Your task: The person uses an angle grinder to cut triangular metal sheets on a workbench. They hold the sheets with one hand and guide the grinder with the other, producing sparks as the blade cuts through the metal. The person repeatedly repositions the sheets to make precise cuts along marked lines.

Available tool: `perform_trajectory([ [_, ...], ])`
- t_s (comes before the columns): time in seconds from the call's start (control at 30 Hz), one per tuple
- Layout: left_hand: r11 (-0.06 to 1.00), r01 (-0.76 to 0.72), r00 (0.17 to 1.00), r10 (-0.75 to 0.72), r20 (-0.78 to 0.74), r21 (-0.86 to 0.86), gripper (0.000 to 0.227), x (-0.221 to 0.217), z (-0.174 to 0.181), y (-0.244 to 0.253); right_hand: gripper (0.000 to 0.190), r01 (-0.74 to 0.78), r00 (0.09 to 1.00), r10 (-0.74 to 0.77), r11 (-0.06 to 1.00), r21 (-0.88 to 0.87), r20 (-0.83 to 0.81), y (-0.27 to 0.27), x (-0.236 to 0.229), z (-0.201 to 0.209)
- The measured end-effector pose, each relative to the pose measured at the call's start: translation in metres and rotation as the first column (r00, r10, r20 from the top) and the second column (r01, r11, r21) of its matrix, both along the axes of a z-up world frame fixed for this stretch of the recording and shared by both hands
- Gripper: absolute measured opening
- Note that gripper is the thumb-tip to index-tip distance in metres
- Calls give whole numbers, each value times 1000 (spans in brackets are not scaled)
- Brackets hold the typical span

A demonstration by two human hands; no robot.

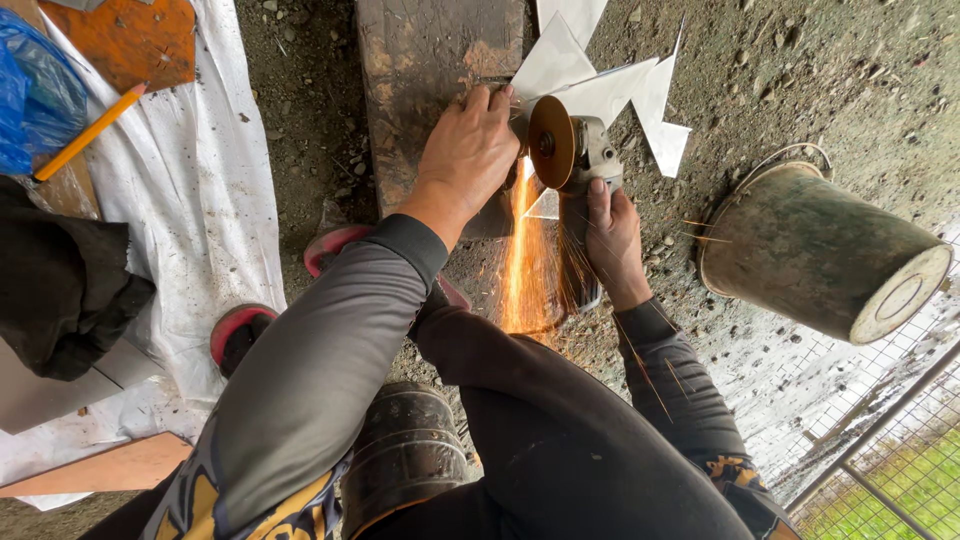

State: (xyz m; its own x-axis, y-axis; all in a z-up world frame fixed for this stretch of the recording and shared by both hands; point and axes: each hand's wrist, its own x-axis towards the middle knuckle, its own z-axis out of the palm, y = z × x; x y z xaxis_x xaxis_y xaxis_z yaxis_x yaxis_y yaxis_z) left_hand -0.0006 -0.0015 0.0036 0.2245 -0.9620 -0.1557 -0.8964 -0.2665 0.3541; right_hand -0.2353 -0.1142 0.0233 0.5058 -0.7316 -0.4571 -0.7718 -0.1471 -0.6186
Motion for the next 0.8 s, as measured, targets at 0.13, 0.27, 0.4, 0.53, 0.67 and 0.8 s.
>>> perform_trajectory([
  [0.13,998,24,1000,-24,-5,56,33,3,4,-2,77,48,997,-43,996,75,-66,-3,0,-1],
  [0.27,998,-42,996,44,-74,36,48,1,5,-1,78,35,998,-31,997,64,-53,-4,-1,-2],
  [0.4,999,-44,998,44,-49,-3,41,0,4,1,76,8,992,-5,1000,24,-128,-3,-1,-2],
  [0.53,999,-48,997,48,-53,-5,40,1,7,1,72,17,997,-21,999,50,79,0,2,-1],
  [0.67,1000,-23,999,23,-24,14,32,2,11,1,69,20,999,-18,998,57,-33,-2,5,0],
  [0.8,989,51,998,-44,-54,141,19,2,15,2,69,-33,999,33,999,-40,-15,-2,5,1],
])
